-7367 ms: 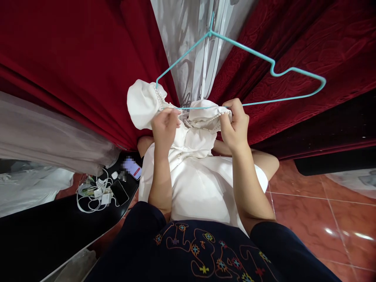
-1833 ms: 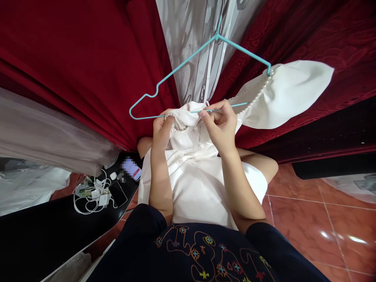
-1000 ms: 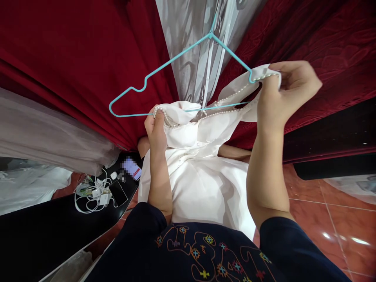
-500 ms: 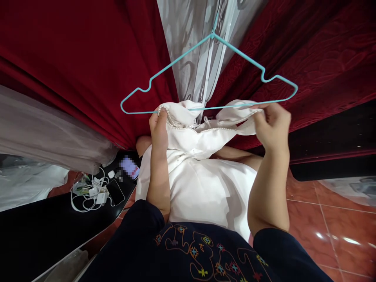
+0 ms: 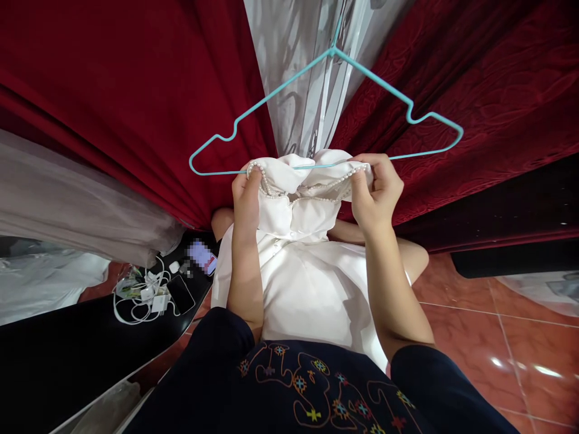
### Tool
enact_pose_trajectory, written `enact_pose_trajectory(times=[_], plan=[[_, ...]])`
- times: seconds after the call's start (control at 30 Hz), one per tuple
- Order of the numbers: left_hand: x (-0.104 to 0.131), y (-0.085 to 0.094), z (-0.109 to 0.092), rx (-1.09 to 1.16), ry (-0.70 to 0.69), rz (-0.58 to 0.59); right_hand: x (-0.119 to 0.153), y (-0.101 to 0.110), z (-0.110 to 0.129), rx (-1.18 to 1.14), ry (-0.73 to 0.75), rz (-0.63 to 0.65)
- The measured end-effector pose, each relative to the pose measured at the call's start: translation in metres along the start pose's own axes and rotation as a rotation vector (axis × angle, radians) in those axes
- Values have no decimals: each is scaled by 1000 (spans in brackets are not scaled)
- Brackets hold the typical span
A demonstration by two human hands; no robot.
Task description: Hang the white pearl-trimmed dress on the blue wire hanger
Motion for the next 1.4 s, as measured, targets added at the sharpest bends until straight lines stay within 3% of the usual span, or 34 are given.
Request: enact_pose_trajectory(times=[0.13,0.23,0.3,0.37,0.43,0.53,0.63,0.77,0.93,1.17,1.27,1.4], plan=[[-1,-5,-7,-165,-85,183,-2,12,2,44,22,-8],[-3,2,15,-304,-14,314,-7,19,2,92,23,-7],[-7,20,37,-421,51,310,-8,21,1,113,21,-6],[-16,48,49,-509,63,166,-9,21,-1,116,21,1],[-23,77,49,-539,30,-34,-8,21,-1,110,22,3],[-27,109,27,-516,-100,-327,-6,20,-1,104,21,-10],[-26,122,-5,-493,-240,-527,-5,17,1,88,10,-7],[-39,119,-43,-451,-354,-581,-3,15,5,53,0,2],[-56,95,-80,-425,-436,-459,0,12,3,43,-13,13],[-36,46,-118,-504,-471,-398,4,5,0,-10,-39,1],[-35,32,-122,-436,-517,-331,4,7,1,11,-52,-4],[-45,44,-97,-424,-444,-297,0,15,4,56,-31,-42]])
Point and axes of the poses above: each hand's wrist, its own x-axis away from the middle knuckle, its own y-axis out of the back of the hand, z = x × y, the point moved 10 cm from there along -x, towards the middle knuckle, and after that the axes turned 11 degrees about -x, right-handed, at the moved point
